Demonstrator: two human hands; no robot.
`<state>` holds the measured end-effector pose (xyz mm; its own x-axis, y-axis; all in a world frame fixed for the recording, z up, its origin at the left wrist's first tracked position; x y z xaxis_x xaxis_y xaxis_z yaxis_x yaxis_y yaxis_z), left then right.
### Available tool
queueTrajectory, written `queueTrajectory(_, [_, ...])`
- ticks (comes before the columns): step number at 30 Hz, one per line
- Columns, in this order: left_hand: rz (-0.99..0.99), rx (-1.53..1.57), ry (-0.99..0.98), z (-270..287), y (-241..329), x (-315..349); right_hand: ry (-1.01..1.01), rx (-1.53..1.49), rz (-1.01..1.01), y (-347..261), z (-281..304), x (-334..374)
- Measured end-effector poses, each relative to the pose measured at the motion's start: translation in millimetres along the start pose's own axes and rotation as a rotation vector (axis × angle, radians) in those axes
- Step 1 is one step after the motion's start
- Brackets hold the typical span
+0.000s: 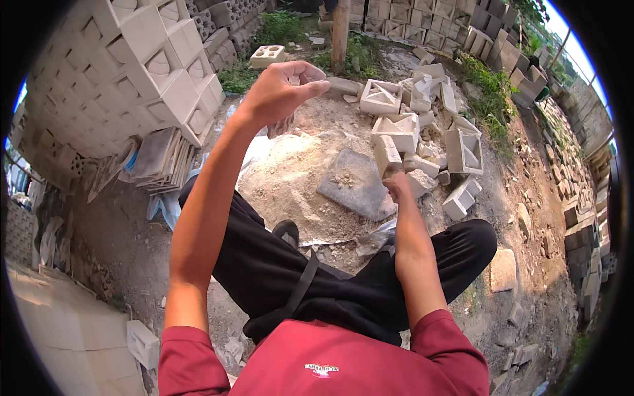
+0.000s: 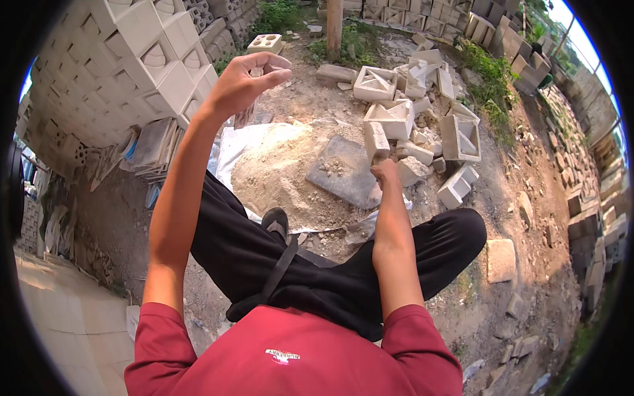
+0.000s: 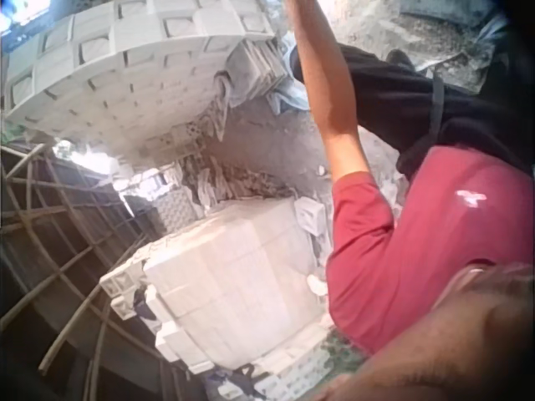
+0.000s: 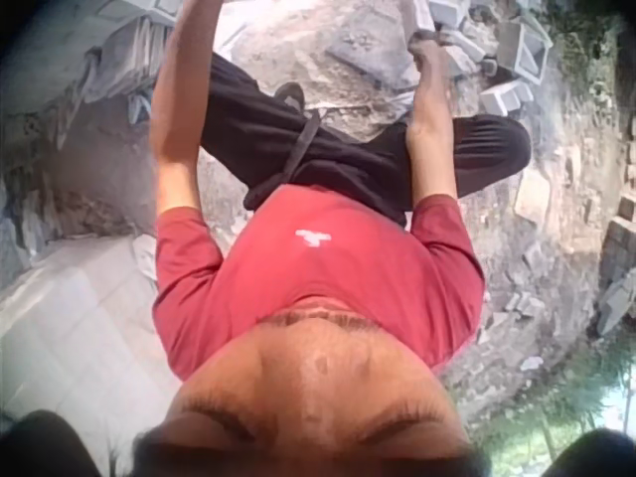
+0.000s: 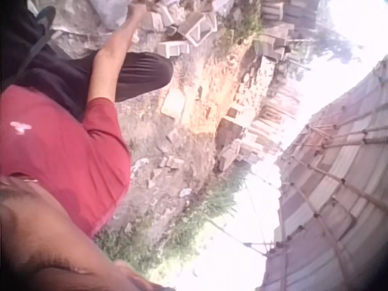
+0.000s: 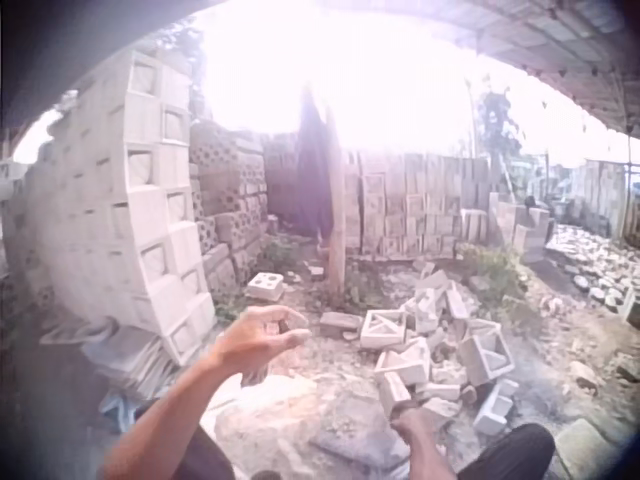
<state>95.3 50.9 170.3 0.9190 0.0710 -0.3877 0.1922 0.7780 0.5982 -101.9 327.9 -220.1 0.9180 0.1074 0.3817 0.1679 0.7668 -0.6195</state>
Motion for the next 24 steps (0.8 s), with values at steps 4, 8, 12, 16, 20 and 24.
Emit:
queueTrajectory(4, [-0.004,-0.297,0.010,36,37,-6,-0.050,-0.264,-0.054,-13,-70,34])
queueTrajectory(8, [-0.080,-0.294,0.042,53,87,-34,0.103,-0.098,-0.133,14,-73,13])
queueTrajectory(12, [-0.080,-0.262,0.071,53,74,-62,0.067,-0.298,-0.208,48,-89,4])
queueTrajectory(16, [-0.137,-0.333,0.009,22,-8,-116,-0.042,-0.492,-0.260,57,-102,38])
queueTrajectory(20, [0.050,-0.426,-0.132,5,-77,-157,-0.055,-0.343,-0.146,-27,-85,68])
queueTrajectory(24, [0.072,-0.945,-0.329,-40,-172,-203,-0.069,-0.585,-0.107,-47,-113,89])
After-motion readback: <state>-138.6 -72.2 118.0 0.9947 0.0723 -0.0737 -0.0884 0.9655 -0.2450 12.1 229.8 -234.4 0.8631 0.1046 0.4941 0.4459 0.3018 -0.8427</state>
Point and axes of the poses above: each hand's wrist, its own x-axis away from the middle knuckle, its own z-axis out of the back of the hand, y = z × x, the point moved 2 cm from there along -x, towards the middle knuckle, and after that the axes turned 3 degrees about -x, right-handed, at the moved point
